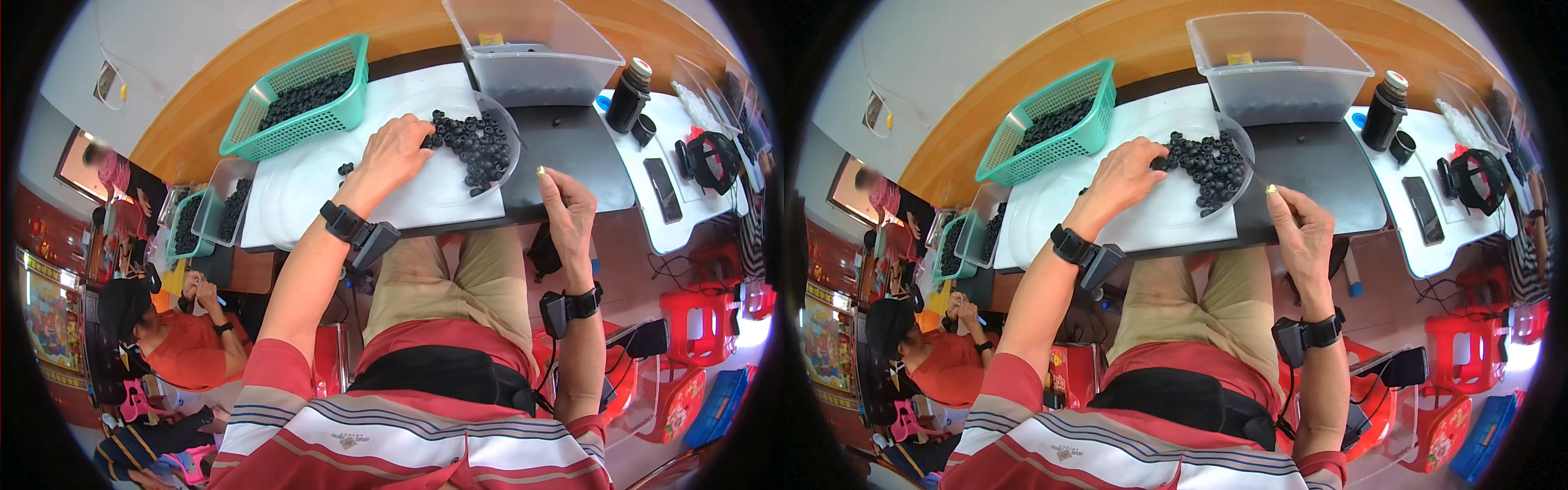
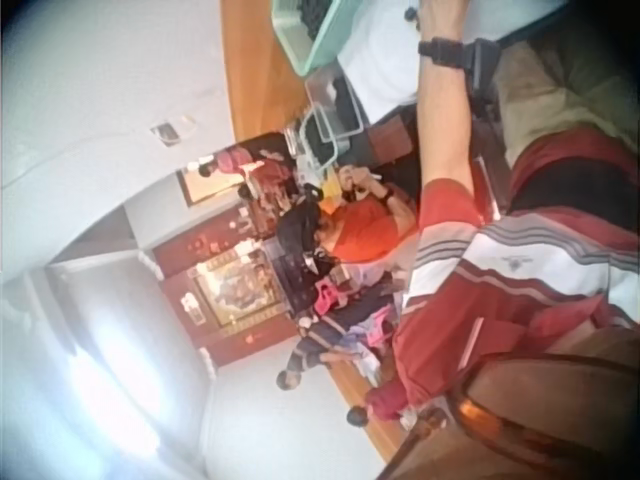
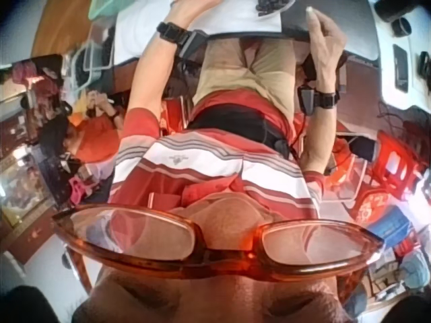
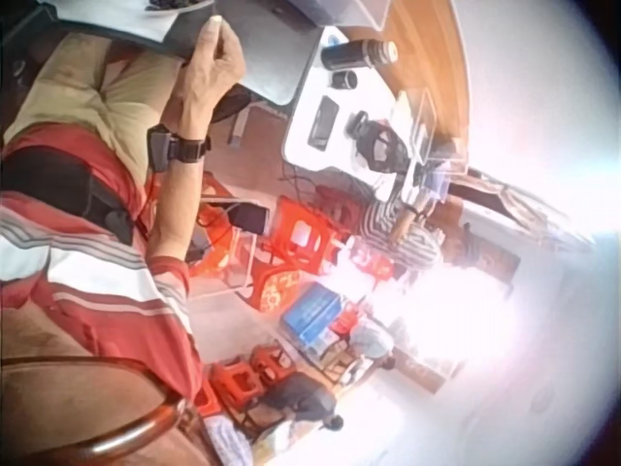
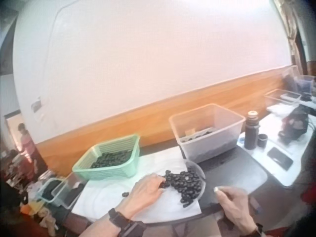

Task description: The recorder uses a small knife to inspect or clean small black shoe components (possibly plastic or rubber pieces) at a manufacturing workstation.

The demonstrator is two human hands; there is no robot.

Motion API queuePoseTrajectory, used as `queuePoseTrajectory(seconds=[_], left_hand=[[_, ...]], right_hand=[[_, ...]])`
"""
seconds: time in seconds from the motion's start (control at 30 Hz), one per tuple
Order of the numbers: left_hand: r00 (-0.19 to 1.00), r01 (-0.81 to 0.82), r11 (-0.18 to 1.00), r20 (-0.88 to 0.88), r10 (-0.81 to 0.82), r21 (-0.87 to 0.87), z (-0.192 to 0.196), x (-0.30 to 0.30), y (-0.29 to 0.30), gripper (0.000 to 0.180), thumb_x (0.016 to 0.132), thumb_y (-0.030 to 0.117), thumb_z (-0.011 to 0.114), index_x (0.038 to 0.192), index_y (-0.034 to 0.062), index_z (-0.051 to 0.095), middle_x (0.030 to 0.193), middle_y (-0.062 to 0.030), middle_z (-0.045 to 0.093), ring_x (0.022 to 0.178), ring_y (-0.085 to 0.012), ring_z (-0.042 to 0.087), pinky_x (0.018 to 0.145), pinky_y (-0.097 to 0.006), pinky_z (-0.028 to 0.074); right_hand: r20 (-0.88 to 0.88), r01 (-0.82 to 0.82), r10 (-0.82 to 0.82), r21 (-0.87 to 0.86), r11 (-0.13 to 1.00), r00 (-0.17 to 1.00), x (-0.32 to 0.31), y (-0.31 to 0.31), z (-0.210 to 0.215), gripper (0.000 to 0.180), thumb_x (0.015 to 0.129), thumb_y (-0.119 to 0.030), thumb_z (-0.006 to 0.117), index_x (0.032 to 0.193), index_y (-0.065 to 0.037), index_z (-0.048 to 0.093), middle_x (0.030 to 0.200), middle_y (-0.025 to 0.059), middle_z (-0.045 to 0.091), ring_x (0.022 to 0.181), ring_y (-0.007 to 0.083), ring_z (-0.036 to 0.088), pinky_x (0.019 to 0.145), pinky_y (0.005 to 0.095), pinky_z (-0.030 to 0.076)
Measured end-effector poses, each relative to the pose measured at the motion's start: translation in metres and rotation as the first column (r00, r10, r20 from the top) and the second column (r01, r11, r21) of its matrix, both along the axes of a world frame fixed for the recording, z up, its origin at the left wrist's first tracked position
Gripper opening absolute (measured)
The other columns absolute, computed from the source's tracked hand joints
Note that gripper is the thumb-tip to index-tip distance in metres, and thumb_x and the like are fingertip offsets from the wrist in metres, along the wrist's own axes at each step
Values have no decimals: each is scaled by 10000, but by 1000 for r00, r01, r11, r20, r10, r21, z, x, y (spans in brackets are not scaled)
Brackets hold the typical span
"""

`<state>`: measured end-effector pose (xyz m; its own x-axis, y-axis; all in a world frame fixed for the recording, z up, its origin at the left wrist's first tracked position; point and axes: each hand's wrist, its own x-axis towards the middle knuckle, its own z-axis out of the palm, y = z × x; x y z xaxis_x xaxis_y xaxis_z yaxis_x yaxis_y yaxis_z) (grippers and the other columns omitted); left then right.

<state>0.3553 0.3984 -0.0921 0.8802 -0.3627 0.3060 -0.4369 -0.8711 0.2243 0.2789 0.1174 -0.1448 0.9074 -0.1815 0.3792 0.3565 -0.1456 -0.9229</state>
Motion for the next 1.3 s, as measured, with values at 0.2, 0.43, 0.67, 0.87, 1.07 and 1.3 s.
queuePoseTrajectory(seconds=[0.2,0.43,0.67,0.87,1.07,1.3], left_hand=[[1000,9,1000,-23,-8,10,-6,7,-1,234,831,116,690,1040,13,709,1007,-176,656,1002,-375,630,866,-451,496],[1000,29,999,-5,-29,-20,-9,2,-3,182,822,110,704,982,26,723,963,-165,654,917,-349,648,803,-436,512],[991,-5,938,-131,-43,-347,-1,-20,-9,180,832,113,760,986,23,742,903,-84,655,790,-179,648,717,-321,513],[920,-81,595,-290,-264,-799,-5,-39,-7,160,893,82,750,1026,-4,728,932,-38,698,824,-120,674,751,-275,556],[801,-288,179,-339,-493,-941,-5,-68,-21,177,916,75,724,1077,4,703,928,-67,715,845,-141,706,812,-304,625],[664,-437,-60,-277,-695,-897,-2,-95,-34,199,925,57,702,1114,-5,689,977,-93,718,878,-171,720,831,-313,635]], right_hand=[[-35,6,-6,-16,1000,999,-1,-1,-3,292,955,-228,717,1096,27,728,789,-31,627,715,39,499,645,198,404],[-26,18,-19,-26,999,999,-1,-2,-5,305,949,-240,724,1098,25,727,782,-30,624,710,42,496,646,202,407],[-31,13,-13,-1,1000,999,-3,-2,-6,315,948,-250,726,1102,24,725,784,-27,631,710,43,501,649,206,413],[-16,-34,35,49,998,999,-15,4,3,302,941,-216,735,1109,34,716,828,-18,651,736,44,533,661,199,426],[36,-180,176,168,969,984,-24,34,19,308,894,-139,782,1134,38,701,937,20,699,838,54,608,748,208,486],[70,-387,391,379,840,918,-26,68,31,313,912,-126,762,1146,61,672,930,83,733,812,102,683,732,223,543]])
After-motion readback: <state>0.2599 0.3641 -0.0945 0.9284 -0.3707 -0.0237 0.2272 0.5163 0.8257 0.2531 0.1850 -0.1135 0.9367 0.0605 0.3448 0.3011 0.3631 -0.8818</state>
